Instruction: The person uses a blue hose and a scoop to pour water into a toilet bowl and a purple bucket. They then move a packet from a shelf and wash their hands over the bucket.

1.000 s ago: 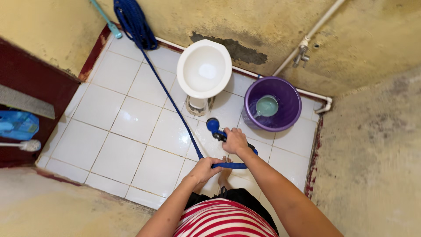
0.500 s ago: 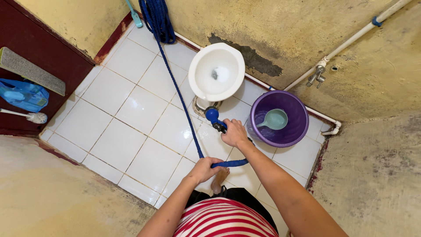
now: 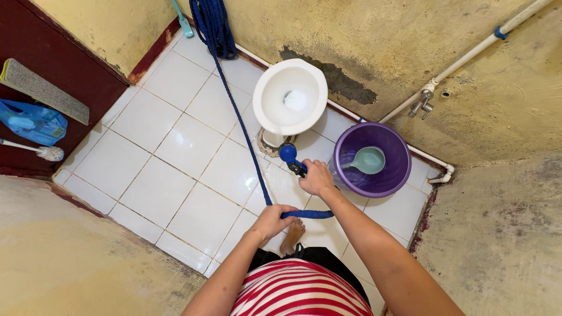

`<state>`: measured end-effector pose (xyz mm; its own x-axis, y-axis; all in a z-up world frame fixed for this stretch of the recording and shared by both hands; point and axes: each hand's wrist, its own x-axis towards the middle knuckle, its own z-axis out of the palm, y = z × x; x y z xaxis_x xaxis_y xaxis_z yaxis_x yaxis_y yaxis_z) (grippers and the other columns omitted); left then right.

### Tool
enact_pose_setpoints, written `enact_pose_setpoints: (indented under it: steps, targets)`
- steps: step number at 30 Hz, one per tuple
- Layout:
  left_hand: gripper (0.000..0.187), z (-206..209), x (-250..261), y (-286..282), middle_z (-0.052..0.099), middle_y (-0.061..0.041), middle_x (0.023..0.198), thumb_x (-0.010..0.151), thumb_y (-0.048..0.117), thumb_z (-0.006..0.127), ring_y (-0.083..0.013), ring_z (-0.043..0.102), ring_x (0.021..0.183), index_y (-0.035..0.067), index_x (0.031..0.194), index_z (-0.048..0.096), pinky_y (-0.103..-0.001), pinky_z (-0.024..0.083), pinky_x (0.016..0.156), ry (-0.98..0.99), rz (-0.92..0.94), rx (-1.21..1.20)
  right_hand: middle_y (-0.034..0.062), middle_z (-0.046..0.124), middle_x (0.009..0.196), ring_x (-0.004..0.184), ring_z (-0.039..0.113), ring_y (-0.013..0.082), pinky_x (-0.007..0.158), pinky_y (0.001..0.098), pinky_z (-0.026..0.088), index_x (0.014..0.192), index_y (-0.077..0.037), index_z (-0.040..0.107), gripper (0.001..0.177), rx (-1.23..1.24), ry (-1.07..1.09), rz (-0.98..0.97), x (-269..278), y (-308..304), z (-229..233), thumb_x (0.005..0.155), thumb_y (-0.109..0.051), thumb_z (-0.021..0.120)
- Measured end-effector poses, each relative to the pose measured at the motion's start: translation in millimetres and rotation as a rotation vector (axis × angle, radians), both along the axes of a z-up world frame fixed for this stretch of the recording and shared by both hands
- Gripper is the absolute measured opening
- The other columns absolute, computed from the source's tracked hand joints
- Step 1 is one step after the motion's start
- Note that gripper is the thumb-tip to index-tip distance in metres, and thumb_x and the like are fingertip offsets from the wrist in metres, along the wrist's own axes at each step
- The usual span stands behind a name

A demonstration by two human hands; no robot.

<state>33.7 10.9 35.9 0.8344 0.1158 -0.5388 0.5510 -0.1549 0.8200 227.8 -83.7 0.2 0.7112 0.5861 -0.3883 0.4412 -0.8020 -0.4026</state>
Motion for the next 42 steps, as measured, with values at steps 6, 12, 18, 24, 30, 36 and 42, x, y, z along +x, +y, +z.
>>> enact_pose_setpoints:
  steps: [6, 12, 18, 24, 30, 36, 42]
  targets:
    - [0.036, 3.7, 2.6, 9.9, 0.077, -0.015, 0.1, 0.088, 0.021, 0.072, -0.0233, 0.075, 0.092, 0.009, 0.122, 0.072, -0.033, 0.057, 0.085, -0.008, 0.095, 0.12, 0.0171, 0.064, 0.122, 0.122, 0.055, 0.0374, 0.101, 0.047, 0.049, 0.128, -0.014, 0.064, 0.053, -0.128, 0.025, -0.153, 2.5, -12.2, -6.7, 0.076, -0.023, 0.07]
    - [0.036, 0.0, -0.4, 5.5, 0.077, -0.015, 0.104, 0.088, 0.022, 0.072, -0.0236, 0.075, 0.095, 0.007, 0.121, 0.072, -0.033, 0.056, 0.087, -0.071, 0.092, 0.115, 0.0178, 0.066, 0.12, 0.12, 0.057, 0.0387, 0.103, 0.0479, 0.049, 0.129, -0.016, 0.065, 0.054, -0.052, 0.065, -0.095, 0.7, -13.7, 2.0, 0.075, -0.023, 0.069]
    - [0.036, 2.8, 0.1, 7.2, 0.077, -0.016, 0.106, 0.089, 0.022, 0.072, -0.0251, 0.074, 0.098, 0.008, 0.122, 0.073, -0.033, 0.055, 0.09, -0.052, 0.037, 0.121, 0.0185, 0.065, 0.118, 0.119, 0.056, 0.0394, 0.102, 0.0479, 0.047, 0.128, -0.016, 0.066, 0.053, -0.02, 0.045, -0.077, -3.7, -14.8, -0.5, 0.075, -0.022, 0.069]
    - [0.037, 2.5, 0.9, 9.2, 0.077, -0.016, 0.106, 0.088, 0.022, 0.073, -0.0246, 0.074, 0.097, 0.008, 0.122, 0.073, -0.033, 0.055, 0.089, -0.07, 0.018, 0.115, 0.0192, 0.065, 0.118, 0.117, 0.056, 0.0405, 0.102, 0.0471, 0.047, 0.127, -0.015, 0.066, 0.052, 0.011, 0.026, -0.048, -7.3, -18.5, -8.6, 0.076, -0.022, 0.068]
    - [0.037, 2.0, 3.6, 11.7, 0.078, -0.016, 0.101, 0.088, 0.022, 0.073, -0.0227, 0.075, 0.091, 0.01, 0.123, 0.073, -0.032, 0.056, 0.085, -0.034, 0.002, 0.113, 0.0182, 0.065, 0.118, 0.119, 0.056, 0.04, 0.101, 0.0473, 0.048, 0.126, -0.016, 0.067, 0.052, -0.014, 0.032, -0.08, -7.3, -20.6, -11.1, 0.075, -0.022, 0.068]
    - [0.035, -1.3, 1.3, 6.4, 0.078, -0.012, 0.096, 0.087, 0.018, 0.073, -0.019, 0.074, 0.088, 0.009, 0.121, 0.073, -0.031, 0.057, 0.083, -0.062, -0.003, 0.058, 0.018, 0.065, 0.122, 0.121, 0.057, 0.0388, 0.101, 0.049, 0.05, 0.128, -0.016, 0.066, 0.055, -0.106, 0.034, -0.214, -0.2, -32.9, -14.1, 0.074, -0.023, 0.069]
    - [0.033, 4.5, 0.6, 1.9, 0.078, -0.01, 0.094, 0.089, 0.017, 0.072, -0.0165, 0.072, 0.085, 0.008, 0.121, 0.074, -0.03, 0.057, 0.082, -0.025, -0.01, 0.019, 0.0212, 0.063, 0.123, 0.12, 0.056, 0.0409, 0.1, 0.0497, 0.049, 0.131, -0.013, 0.064, 0.054, -0.02, -0.085, -0.368, 15.9, -38.5, -10.3, 0.078, -0.025, 0.07]
